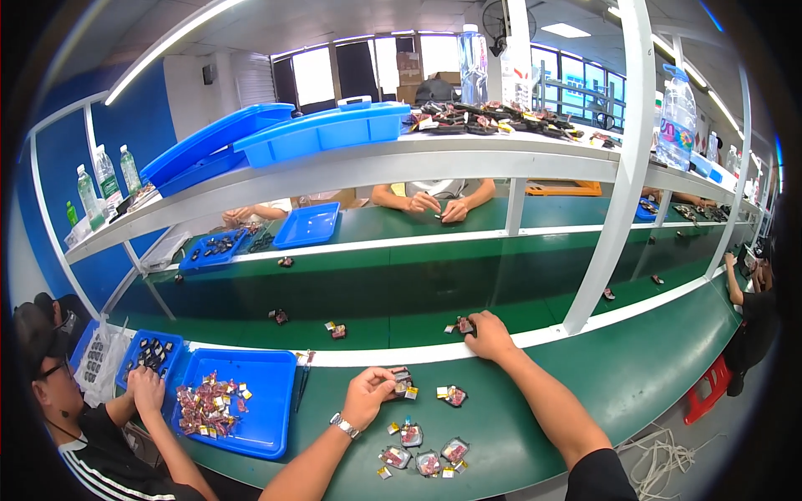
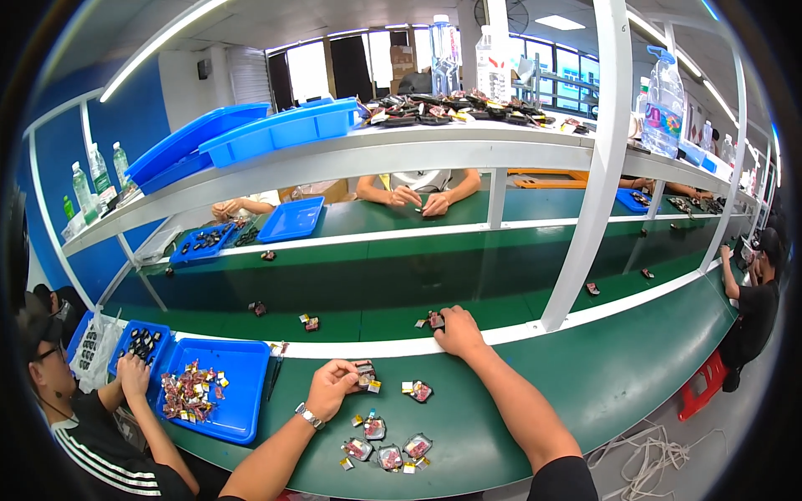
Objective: Assembling or sorting small electronics or components on a conveyor belt in a factory setting.
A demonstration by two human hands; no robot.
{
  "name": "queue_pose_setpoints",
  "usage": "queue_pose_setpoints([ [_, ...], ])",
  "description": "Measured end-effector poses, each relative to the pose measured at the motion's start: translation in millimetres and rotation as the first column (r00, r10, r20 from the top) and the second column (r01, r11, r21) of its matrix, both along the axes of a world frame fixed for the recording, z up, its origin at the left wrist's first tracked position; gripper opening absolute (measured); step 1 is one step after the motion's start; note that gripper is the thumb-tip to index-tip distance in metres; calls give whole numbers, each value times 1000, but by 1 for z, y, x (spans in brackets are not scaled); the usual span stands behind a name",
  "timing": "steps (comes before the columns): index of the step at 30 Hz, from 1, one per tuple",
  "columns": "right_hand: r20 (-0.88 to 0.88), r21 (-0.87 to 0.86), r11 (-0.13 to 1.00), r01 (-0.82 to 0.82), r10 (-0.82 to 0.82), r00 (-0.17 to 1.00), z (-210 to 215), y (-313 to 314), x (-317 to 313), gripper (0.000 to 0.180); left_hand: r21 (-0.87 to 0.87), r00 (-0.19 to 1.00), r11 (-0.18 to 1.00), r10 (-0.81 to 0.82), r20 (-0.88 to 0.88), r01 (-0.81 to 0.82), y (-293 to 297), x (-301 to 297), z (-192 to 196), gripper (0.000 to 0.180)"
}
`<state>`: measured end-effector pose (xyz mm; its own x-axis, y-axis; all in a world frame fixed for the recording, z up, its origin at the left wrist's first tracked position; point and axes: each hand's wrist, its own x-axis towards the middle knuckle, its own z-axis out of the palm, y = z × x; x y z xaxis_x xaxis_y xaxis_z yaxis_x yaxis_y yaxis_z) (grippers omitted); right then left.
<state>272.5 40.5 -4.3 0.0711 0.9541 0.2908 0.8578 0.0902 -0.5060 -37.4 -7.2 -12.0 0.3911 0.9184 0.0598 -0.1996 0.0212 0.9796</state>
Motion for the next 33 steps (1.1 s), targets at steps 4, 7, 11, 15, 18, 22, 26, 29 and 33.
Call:
queue_pose_setpoints([
  [4,71,101,987,124,-131,989,-4,9,-3,41,0,1000,1000,-17,-8,17,2,4,1,7],
  [7,56,45,998,53,-56,997,-1,11,-3,31,-16,999,999,-29,17,30,2,4,-2,8],
  [11,-101,87,970,-225,233,967,10,-15,-25,31,-30,1000,999,-14,18,15,2,-3,-3,9],
  [15,-108,2,872,-489,486,867,14,-80,-54,40,-31,999,999,-15,42,16,-1,2,-3,9],
  [18,-62,-122,821,-558,555,829,34,-98,-63,48,-11,999,1000,-2,51,2,-3,3,1,9],
  [22,-162,130,859,-495,511,844,52,-91,-82,43,21,999,1000,20,28,-21,-4,6,4,9],
  [26,-145,270,812,-518,566,812,35,-82,-106,26,32,998,999,-9,60,7,-4,7,3,8],
  [29,-280,269,826,-496,560,780,25,-76,-106,15,4,1000,1000,-29,-1,29,-7,6,11,9],
  [33,-378,196,821,-536,568,731,16,-70,-104,16,-15,996,997,-80,23,81,-3,2,3,11],
])
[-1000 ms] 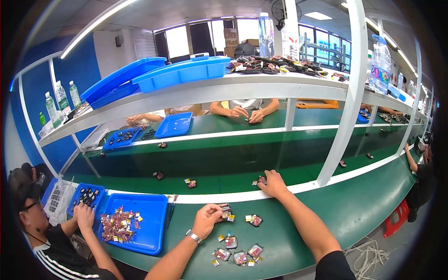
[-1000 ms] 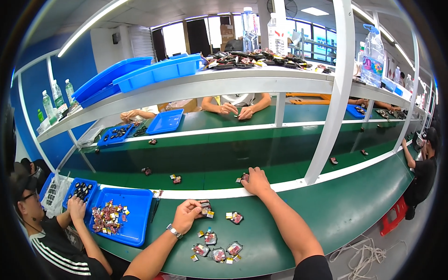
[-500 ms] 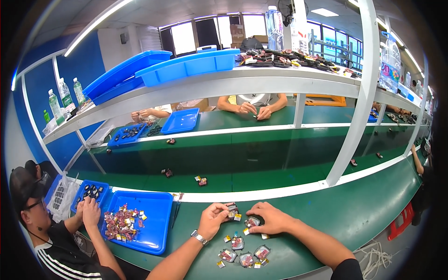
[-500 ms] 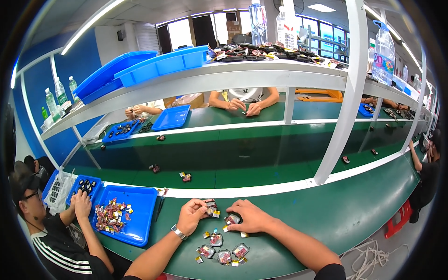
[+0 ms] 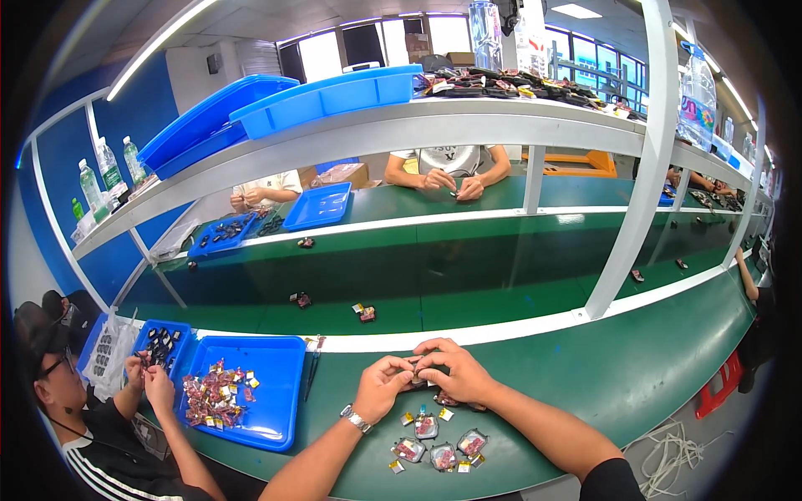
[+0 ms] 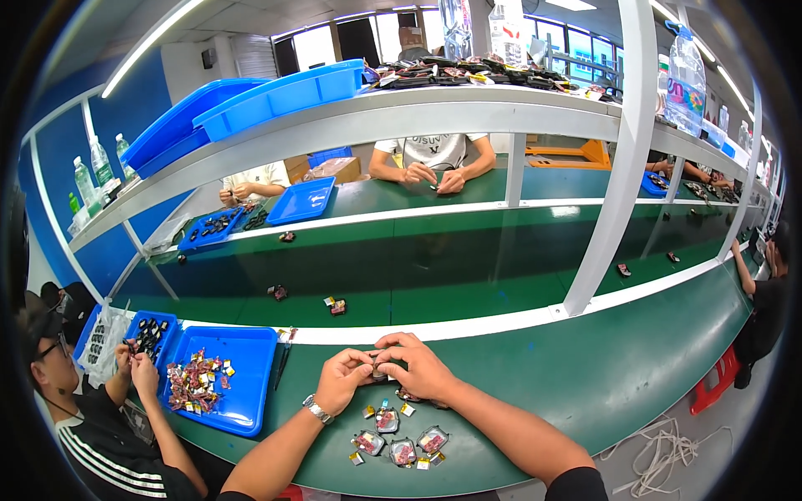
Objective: Assembling or sorting small electronics or components on a conveyor belt in a factory setting.
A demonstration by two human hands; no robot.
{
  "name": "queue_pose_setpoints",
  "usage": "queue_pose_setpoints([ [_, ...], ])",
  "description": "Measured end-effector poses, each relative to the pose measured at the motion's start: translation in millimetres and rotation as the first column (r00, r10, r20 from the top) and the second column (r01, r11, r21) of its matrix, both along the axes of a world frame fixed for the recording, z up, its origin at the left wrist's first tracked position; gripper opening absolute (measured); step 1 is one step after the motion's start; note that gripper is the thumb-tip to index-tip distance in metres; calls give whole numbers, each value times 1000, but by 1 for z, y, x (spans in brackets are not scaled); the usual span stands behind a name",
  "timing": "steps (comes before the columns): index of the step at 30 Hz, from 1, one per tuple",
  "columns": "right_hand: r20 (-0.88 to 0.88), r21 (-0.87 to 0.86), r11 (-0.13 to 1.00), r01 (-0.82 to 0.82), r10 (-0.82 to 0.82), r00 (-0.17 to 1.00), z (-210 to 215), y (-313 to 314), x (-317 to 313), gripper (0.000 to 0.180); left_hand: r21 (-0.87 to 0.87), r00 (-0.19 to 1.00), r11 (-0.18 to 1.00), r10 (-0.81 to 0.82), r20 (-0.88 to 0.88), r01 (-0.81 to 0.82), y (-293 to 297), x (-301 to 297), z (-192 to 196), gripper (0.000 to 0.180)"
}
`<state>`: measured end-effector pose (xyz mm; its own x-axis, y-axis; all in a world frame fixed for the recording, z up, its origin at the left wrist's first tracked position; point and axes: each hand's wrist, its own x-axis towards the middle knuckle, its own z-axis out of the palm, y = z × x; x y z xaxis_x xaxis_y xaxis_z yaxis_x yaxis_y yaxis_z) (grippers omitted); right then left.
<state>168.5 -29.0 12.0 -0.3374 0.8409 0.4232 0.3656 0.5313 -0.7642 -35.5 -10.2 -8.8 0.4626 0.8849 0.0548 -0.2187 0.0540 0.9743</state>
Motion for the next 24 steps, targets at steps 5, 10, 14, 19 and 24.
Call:
queue_pose_setpoints([
  [5,-22,-18,1000,-2,1,1000,0,-1,2,15,-2,997,998,-57,-47,57,1,-1,3,14],
  [10,-44,-35,999,-26,24,999,1,-4,3,15,-9,996,998,-62,-57,62,1,-2,3,12],
  [14,-41,-55,998,-37,35,999,1,-5,4,16,-34,994,996,-83,-66,80,1,-3,3,9],
  [19,37,-57,998,-35,37,999,5,-7,3,16,-50,993,994,-98,-63,95,2,-3,1,8],
  [24,93,-49,998,-29,33,995,8,-8,2,16,-47,991,997,-74,-116,69,0,-1,6,11],
])
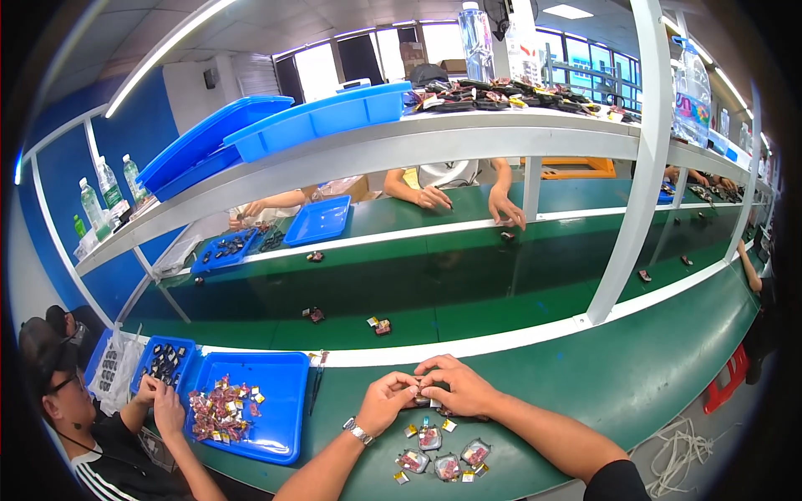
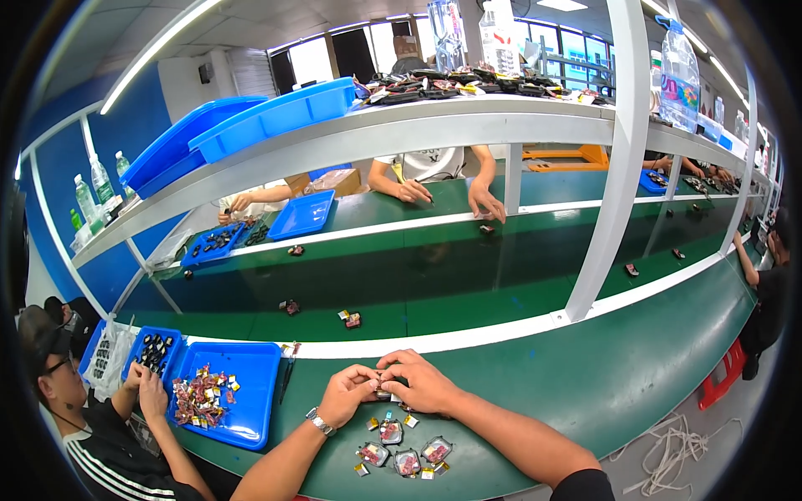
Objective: Assembling or sorting small electronics or components on a conveyor belt in a factory setting.
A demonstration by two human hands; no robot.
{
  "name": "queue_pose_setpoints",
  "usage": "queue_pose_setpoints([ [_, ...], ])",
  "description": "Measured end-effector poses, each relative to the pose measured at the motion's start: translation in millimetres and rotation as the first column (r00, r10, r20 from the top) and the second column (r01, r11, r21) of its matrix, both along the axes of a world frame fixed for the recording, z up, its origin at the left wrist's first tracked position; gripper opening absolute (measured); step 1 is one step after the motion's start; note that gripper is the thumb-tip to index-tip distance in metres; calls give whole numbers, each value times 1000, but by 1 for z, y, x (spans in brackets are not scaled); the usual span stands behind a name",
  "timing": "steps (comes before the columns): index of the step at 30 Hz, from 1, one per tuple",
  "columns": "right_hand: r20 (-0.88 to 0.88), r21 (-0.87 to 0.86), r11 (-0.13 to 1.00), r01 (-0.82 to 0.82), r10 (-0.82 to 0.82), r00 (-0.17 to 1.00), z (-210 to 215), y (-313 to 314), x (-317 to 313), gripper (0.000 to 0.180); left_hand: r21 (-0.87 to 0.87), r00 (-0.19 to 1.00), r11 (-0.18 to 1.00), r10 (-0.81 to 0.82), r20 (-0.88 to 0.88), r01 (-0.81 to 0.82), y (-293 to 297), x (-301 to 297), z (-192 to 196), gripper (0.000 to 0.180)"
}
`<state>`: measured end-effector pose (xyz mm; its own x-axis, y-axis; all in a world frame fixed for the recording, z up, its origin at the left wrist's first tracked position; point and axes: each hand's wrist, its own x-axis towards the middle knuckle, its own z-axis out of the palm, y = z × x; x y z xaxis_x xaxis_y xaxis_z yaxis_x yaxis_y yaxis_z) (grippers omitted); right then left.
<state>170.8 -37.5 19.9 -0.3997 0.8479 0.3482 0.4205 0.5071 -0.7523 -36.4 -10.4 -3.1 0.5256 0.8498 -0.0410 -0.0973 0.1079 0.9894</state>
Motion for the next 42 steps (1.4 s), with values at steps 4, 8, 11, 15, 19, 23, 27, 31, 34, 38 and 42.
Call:
queue_pose_setpoints([
  [4,-8,-5,1000,2,-2,1000,-2,1,2,16,-31,999,999,-24,49,26,0,0,1,12],
  [8,-19,-2,1000,-20,20,1000,-1,0,0,16,-29,999,999,-24,31,25,2,-3,-3,10],
  [11,-51,9,999,-44,44,998,-1,0,0,15,-51,999,999,-14,38,16,2,-5,-5,9],
  [15,-41,22,998,-65,66,997,-1,-1,0,14,-87,1000,996,5,31,-2,2,-3,-3,6],
  [19,-21,-8,998,-65,65,998,-3,0,1,14,-42,1000,999,-30,11,30,0,0,0,6],
  [23,-5,-10,998,-63,63,998,-4,2,3,16,10,998,999,-48,-35,49,2,0,-5,6],
  [27,-65,-96,992,-78,72,995,-7,3,3,16,52,994,997,-44,-100,49,1,0,-8,7],
  [31,-24,-18,1000,-23,22,999,-8,0,2,17,26,997,998,-47,-65,49,0,-1,-2,12],
  [34,45,105,992,69,-74,996,-2,-7,-1,15,14,998,999,-47,-30,47,-3,1,3,15],
  [38,6,189,970,151,-155,988,-7,-9,-8,12,23,1000,1000,-16,6,15,-3,2,4,18],
  [42,-67,234,947,219,-209,976,-8,-10,-13,12,-2,997,1000,-17,78,18,-1,1,-3,19],
])
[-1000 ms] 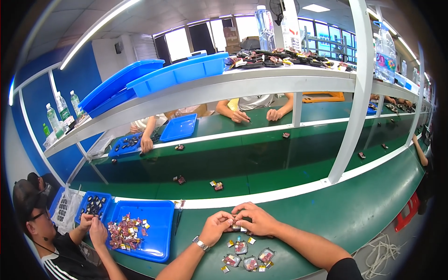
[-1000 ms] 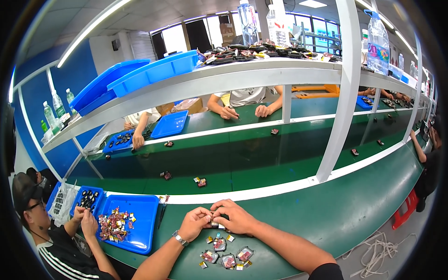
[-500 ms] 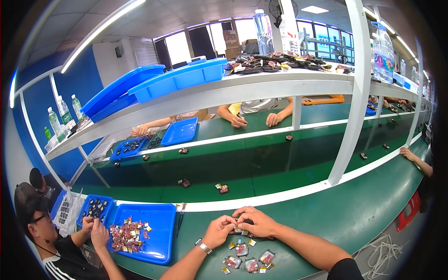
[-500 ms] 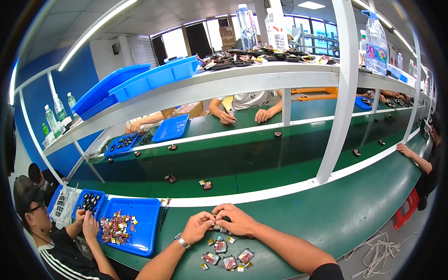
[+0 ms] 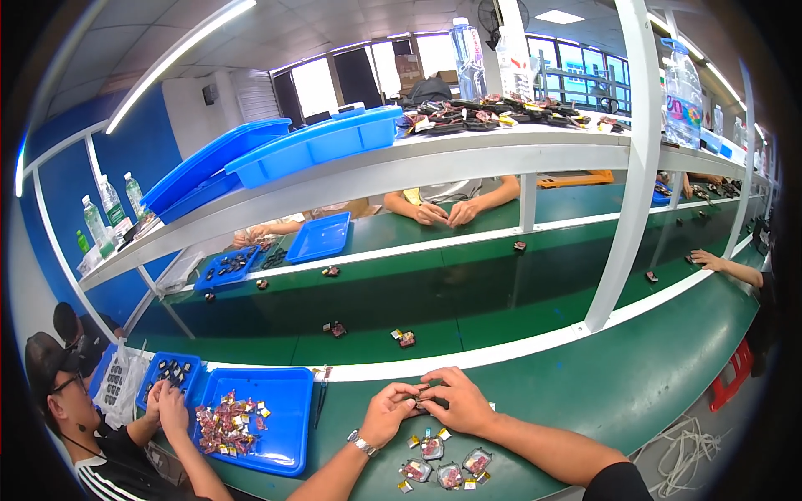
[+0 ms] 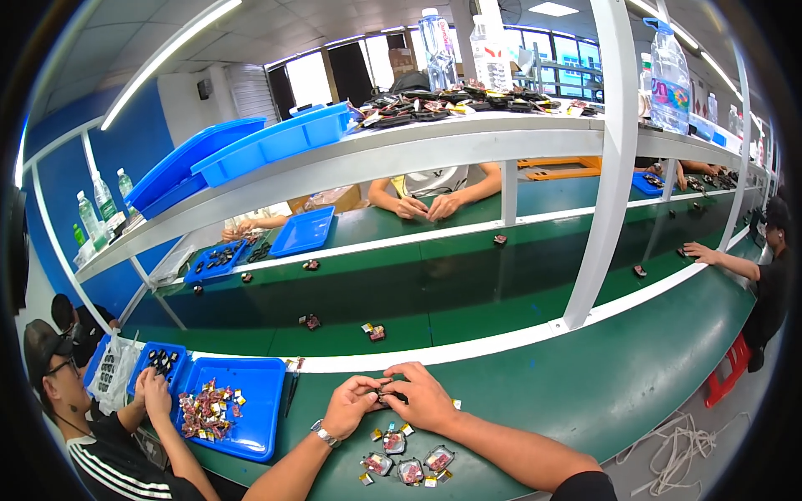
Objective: Assembling or sorting small electronics or components on a conveyor belt in a factory setting.
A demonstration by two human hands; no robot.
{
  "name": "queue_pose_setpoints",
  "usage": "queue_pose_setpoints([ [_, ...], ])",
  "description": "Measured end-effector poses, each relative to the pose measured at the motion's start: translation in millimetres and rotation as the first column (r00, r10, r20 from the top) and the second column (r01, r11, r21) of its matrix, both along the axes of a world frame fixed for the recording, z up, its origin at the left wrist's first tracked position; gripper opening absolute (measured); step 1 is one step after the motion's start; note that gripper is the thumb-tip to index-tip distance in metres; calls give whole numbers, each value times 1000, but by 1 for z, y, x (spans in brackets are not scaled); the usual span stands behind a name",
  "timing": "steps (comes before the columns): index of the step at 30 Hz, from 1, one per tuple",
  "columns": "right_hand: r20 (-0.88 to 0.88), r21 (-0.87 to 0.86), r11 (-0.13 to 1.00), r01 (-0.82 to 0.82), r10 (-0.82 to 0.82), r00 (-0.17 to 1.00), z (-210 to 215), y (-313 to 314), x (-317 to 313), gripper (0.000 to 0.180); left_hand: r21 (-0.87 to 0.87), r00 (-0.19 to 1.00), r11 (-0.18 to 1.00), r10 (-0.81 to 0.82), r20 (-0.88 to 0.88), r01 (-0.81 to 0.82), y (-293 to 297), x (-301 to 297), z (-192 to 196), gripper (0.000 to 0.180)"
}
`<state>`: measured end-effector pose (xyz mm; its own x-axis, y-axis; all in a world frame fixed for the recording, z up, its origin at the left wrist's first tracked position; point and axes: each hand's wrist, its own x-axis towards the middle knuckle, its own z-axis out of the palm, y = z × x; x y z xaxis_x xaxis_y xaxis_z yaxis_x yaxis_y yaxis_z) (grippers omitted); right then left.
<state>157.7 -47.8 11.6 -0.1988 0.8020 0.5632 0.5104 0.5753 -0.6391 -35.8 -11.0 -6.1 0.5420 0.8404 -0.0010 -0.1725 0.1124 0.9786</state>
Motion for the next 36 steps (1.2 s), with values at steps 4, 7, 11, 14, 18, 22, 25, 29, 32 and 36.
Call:
queue_pose_setpoints([
  [4,-43,-15,1000,7,-8,999,-4,2,-2,13,0,1000,1000,11,29,-11,0,1,3,23],
  [7,-84,-94,996,-10,2,996,-2,-1,-3,13,-4,999,1000,13,36,-13,-3,1,7,26],
  [11,-95,-95,995,14,-23,995,-8,2,-1,14,-36,999,999,6,53,-4,1,2,1,27],
  [14,-107,-151,988,-17,0,994,-4,-2,-3,15,-61,997,998,20,71,-16,-1,0,-1,25],
  [18,-107,-116,993,-12,-1,994,-6,-3,-7,17,-47,994,999,17,106,-12,-2,2,2,24],
  [22,-117,-51,998,-30,23,993,-7,-1,-11,17,-21,990,998,69,122,-67,-1,1,-3,22],
  [25,-81,-3,1000,-6,5,997,-3,-2,-11,17,-20,987,997,75,139,-73,-1,1,-3,22],
  [29,-80,-22,1000,-2,0,997,-7,1,-7,17,-33,992,996,80,93,-77,-2,2,2,23],
  [32,-91,-12,1000,0,-2,996,-8,1,-9,16,-33,990,996,81,118,-77,-2,2,1,23],
  [36,-94,-6,999,-36,35,995,-4,3,-8,17,-16,983,992,128,135,-127,-6,7,1,23],
])
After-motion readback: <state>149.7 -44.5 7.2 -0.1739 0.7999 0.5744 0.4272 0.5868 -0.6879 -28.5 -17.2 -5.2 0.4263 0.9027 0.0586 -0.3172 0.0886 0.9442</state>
